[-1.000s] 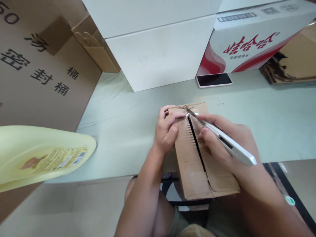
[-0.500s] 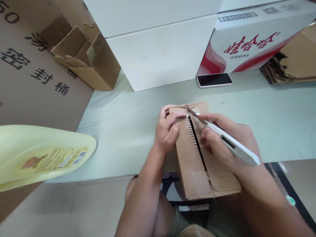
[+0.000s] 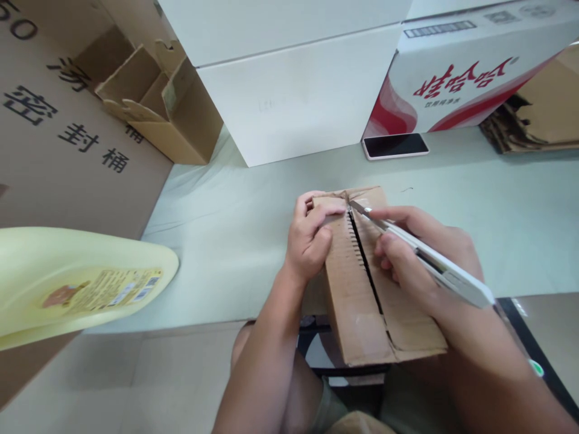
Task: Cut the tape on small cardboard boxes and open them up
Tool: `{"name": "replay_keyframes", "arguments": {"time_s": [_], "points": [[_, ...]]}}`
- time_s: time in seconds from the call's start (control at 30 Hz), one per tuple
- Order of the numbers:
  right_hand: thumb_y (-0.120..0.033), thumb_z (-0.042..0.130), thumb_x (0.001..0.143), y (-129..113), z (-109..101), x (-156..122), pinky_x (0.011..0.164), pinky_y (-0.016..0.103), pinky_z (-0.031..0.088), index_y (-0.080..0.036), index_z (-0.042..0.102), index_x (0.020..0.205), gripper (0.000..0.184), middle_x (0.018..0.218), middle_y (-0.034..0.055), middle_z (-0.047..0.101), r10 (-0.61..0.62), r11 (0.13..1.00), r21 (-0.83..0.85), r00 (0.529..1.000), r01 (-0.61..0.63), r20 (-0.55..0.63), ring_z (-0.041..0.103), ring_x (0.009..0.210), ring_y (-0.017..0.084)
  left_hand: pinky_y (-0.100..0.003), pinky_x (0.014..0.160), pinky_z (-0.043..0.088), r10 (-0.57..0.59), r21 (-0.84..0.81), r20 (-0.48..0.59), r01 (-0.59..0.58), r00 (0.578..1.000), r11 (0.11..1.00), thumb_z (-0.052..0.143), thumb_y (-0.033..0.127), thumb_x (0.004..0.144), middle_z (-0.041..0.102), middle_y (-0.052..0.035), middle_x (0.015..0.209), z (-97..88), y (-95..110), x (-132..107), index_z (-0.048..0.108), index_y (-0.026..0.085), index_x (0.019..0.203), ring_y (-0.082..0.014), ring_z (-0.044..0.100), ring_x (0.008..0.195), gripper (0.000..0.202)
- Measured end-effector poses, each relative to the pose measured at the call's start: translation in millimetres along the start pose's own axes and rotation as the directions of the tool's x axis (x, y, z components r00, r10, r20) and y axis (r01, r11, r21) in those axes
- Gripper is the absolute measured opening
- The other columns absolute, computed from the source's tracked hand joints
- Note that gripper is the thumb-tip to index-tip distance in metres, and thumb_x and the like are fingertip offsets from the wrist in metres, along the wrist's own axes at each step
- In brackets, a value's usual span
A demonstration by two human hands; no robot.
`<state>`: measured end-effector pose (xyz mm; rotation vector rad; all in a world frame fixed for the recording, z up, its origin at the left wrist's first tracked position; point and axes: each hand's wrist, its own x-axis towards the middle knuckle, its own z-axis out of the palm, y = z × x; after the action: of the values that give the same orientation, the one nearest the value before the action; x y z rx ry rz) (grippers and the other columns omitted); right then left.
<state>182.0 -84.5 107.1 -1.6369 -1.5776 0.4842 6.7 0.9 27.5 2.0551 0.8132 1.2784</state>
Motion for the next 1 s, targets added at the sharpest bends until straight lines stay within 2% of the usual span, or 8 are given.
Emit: {"name": "replay_keyframes", "arguments": {"time_s": [0.27,0.5,1.0], "points": [[-0.035,0.054,0.094,-5,-1,2,0.052,0.027,0.048,-0.020,0.071,0.113,0.029,0.063,-0.0011,0.071,-0.010,0.999,-0.050,0.998,0.013,0.057,0.066,0.049,0.015,-0.054,0.111,0.050,0.038,-0.048,-0.013,-0.039,0.999,0.998,0.044,0.035,0.097,0.071,-0.0103,0.120,0.3,-2,0,0.070,0.024,0.114,-0.0301,0.057,0.127,0.033],[-0.027,0.058,0.090,3,0,-3,0.052,0.026,0.048,-0.023,0.070,0.107,0.021,0.058,-0.0047,0.066,-0.022,1.000,-0.004,1.000,0.022,0.017,0.060,0.044,0.013,-0.053,0.111,0.049,0.044,-0.018,0.001,-0.044,0.999,0.999,0.041,0.038,0.099,0.071,-0.0101,0.118,-0.5,-2,0,0.069,0.025,0.114,-0.0306,0.057,0.128,0.034],[-0.038,0.059,0.095,8,1,-2,0.052,0.028,0.046,-0.024,0.067,0.112,0.023,0.064,-0.0020,0.070,-0.049,0.997,-0.055,0.999,0.050,0.022,0.064,0.050,0.016,-0.052,0.110,0.052,0.048,-0.020,-0.037,-0.049,0.998,0.999,0.045,0.037,0.098,0.067,-0.0123,0.123,0.0,-5,-2,0.072,0.023,0.114,-0.0299,0.059,0.127,0.034]]}}
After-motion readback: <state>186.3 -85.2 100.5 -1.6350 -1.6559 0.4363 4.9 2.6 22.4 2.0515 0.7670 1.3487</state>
